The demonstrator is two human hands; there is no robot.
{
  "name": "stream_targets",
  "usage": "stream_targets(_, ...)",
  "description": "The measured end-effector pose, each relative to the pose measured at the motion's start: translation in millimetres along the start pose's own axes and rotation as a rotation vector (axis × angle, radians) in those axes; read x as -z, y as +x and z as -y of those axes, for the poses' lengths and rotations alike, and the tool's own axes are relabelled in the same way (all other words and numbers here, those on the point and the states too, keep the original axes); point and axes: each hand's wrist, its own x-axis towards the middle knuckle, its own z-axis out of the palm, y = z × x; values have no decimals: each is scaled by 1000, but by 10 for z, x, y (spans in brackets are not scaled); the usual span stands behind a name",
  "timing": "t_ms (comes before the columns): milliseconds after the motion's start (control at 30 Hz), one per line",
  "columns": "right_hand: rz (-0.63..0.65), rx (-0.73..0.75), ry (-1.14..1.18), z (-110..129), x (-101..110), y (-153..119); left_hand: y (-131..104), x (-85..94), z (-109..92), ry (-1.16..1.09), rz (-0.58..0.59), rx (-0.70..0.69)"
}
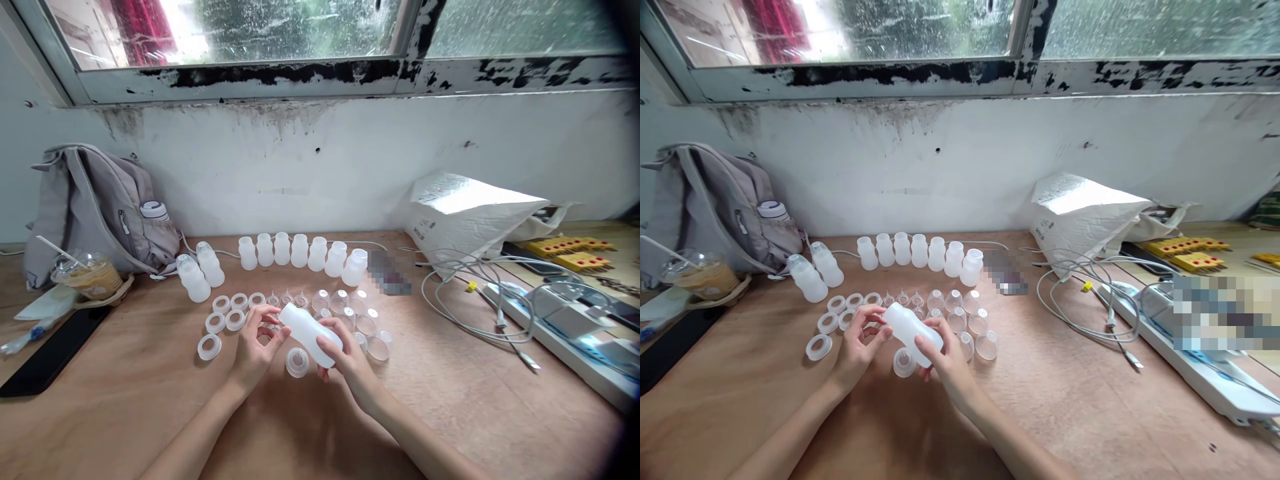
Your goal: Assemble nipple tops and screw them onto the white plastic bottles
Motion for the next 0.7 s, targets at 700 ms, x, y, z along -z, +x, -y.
stream_targets(700, 22, 227, -227, -109, -37, -102, 164, 163, -548, 34, 125, 156)
